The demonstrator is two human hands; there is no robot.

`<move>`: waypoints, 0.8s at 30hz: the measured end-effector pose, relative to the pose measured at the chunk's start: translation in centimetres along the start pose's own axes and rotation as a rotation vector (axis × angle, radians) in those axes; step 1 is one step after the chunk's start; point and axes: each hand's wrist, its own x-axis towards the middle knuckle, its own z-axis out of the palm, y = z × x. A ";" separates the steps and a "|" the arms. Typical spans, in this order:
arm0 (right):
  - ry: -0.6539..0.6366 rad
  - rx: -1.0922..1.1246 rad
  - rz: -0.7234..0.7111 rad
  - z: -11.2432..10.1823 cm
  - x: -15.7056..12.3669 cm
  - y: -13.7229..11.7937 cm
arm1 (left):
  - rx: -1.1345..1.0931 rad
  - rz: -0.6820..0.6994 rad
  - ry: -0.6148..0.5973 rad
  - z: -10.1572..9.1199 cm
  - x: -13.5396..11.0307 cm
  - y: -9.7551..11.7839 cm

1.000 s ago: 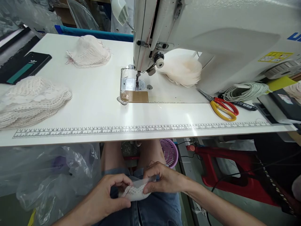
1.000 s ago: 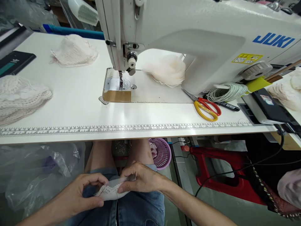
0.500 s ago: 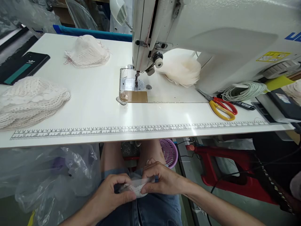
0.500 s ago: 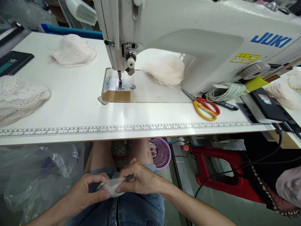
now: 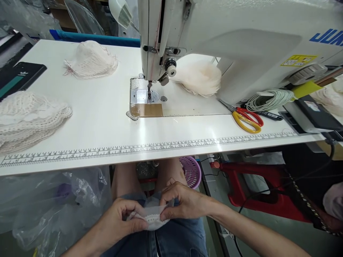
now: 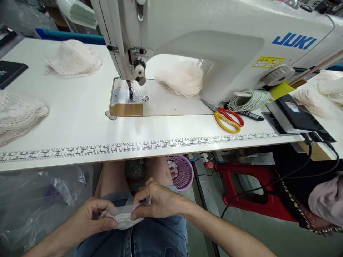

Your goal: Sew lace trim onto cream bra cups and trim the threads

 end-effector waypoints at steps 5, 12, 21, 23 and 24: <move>-0.038 -0.053 -0.014 0.0 0.2 -0.3 | 0.032 0.000 -0.068 0.5 0.6 0.7; -0.076 -0.038 0.004 -0.9 -0.4 -0.2 | 0.026 -0.036 -0.034 0.0 0.4 0.5; -0.093 -0.116 -0.018 -0.6 -0.2 0.1 | 0.025 -0.087 -0.002 -0.9 -0.1 -0.5; -0.092 -0.082 -0.052 -0.7 -0.3 0.4 | 0.030 -0.082 0.007 -0.9 -0.2 -0.6; -0.101 -0.062 -0.065 -0.8 -0.3 0.6 | 0.038 -0.078 0.008 -1.0 -0.3 -0.5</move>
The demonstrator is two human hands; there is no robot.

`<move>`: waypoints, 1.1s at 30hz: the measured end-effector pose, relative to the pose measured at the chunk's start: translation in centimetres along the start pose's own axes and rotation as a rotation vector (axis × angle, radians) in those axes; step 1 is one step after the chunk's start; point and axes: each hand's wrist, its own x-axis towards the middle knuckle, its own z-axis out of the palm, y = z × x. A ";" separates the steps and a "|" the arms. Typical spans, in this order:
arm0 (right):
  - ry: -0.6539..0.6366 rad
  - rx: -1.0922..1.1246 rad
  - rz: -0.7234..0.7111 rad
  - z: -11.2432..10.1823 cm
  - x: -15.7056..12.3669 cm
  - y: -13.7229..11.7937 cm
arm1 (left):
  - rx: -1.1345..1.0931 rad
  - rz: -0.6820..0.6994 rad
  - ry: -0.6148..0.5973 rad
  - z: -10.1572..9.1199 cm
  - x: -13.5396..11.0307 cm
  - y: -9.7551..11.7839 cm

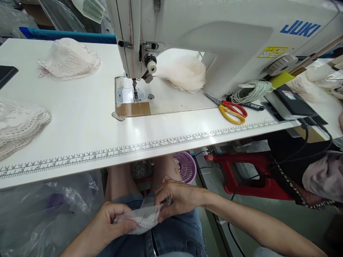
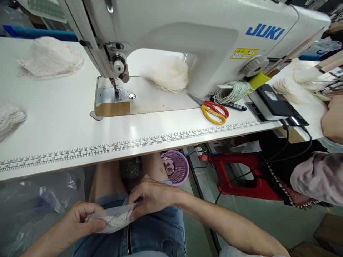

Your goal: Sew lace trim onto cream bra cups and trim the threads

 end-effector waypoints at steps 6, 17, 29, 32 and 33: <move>-0.052 0.047 -0.006 -0.1 0.1 0.1 | 0.059 0.017 -0.013 0.9 0.3 0.9; 0.111 0.132 0.103 0.6 -0.2 0.3 | 0.210 0.080 0.069 2.0 1.0 2.7; 0.258 0.171 0.160 0.5 0.0 -0.7 | 0.210 0.254 0.155 1.6 1.8 1.6; 0.280 0.145 0.172 0.6 -0.1 -0.8 | 0.196 0.261 0.145 1.7 1.9 1.5; 0.280 0.137 0.173 0.6 -0.2 -0.8 | 0.190 0.264 0.135 1.7 2.0 1.5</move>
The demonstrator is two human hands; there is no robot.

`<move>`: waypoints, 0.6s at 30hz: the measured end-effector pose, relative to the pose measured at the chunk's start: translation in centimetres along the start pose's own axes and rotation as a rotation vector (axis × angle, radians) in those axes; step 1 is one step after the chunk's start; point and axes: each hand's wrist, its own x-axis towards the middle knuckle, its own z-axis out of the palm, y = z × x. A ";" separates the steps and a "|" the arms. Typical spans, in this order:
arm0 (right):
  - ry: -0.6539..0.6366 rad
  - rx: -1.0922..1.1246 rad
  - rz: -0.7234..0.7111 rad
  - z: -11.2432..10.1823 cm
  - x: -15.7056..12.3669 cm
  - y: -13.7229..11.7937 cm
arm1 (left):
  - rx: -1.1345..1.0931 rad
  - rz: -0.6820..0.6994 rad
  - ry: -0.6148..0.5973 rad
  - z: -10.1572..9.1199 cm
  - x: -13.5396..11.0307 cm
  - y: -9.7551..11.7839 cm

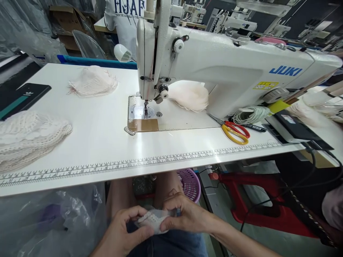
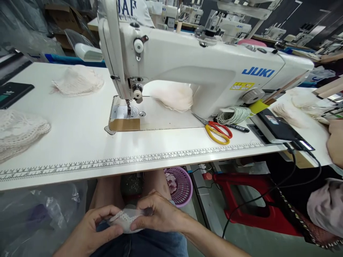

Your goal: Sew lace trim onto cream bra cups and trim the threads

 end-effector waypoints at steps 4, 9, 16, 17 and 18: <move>0.004 -0.035 -0.027 0.0 -0.1 0.2 | -0.111 -0.020 0.023 0.5 0.2 -0.3; 0.006 -0.004 -0.054 -0.2 -0.3 0.3 | -0.189 -0.017 0.025 0.9 0.2 -0.5; -0.018 -0.004 0.006 0.0 -0.2 -0.6 | -0.121 -0.025 -0.020 0.7 0.0 0.7; -0.006 -0.017 0.010 0.1 -0.2 -0.6 | -0.107 -0.027 -0.020 0.7 0.0 0.7; 0.003 -0.034 0.010 0.2 -0.2 -0.5 | -0.091 -0.029 -0.019 0.7 0.0 0.7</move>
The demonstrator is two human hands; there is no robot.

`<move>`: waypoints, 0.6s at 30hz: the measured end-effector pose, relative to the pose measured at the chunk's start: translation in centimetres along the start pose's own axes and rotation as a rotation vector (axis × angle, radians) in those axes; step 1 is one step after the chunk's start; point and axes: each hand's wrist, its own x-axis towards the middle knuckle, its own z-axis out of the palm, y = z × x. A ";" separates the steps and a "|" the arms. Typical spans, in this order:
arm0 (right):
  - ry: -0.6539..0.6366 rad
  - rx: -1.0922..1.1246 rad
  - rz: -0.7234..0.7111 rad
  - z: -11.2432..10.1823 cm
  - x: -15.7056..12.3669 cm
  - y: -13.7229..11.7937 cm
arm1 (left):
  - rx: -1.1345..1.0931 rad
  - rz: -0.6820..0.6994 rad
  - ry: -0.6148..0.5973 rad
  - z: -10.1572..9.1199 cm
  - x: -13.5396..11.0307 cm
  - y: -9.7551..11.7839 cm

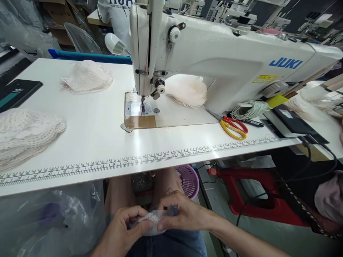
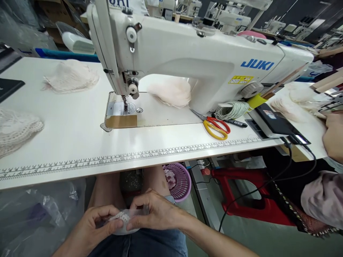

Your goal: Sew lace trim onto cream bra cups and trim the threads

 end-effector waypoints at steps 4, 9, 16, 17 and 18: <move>0.031 -0.115 -0.031 0.3 0.0 0.4 | 0.107 0.028 0.010 -0.1 0.0 -0.1; 0.039 -0.439 -0.163 0.6 0.4 -0.2 | 0.438 0.370 0.217 0.5 -0.8 -0.6; 0.253 -0.503 -0.477 1.3 1.0 -0.7 | 0.390 0.633 0.168 0.6 -2.5 -0.3; 0.230 -0.410 -0.495 1.3 1.1 -0.7 | 0.369 0.597 0.198 0.0 -2.5 0.1; 0.201 -0.319 -0.509 1.4 1.2 -0.7 | 0.374 0.542 0.245 -0.6 -2.4 0.4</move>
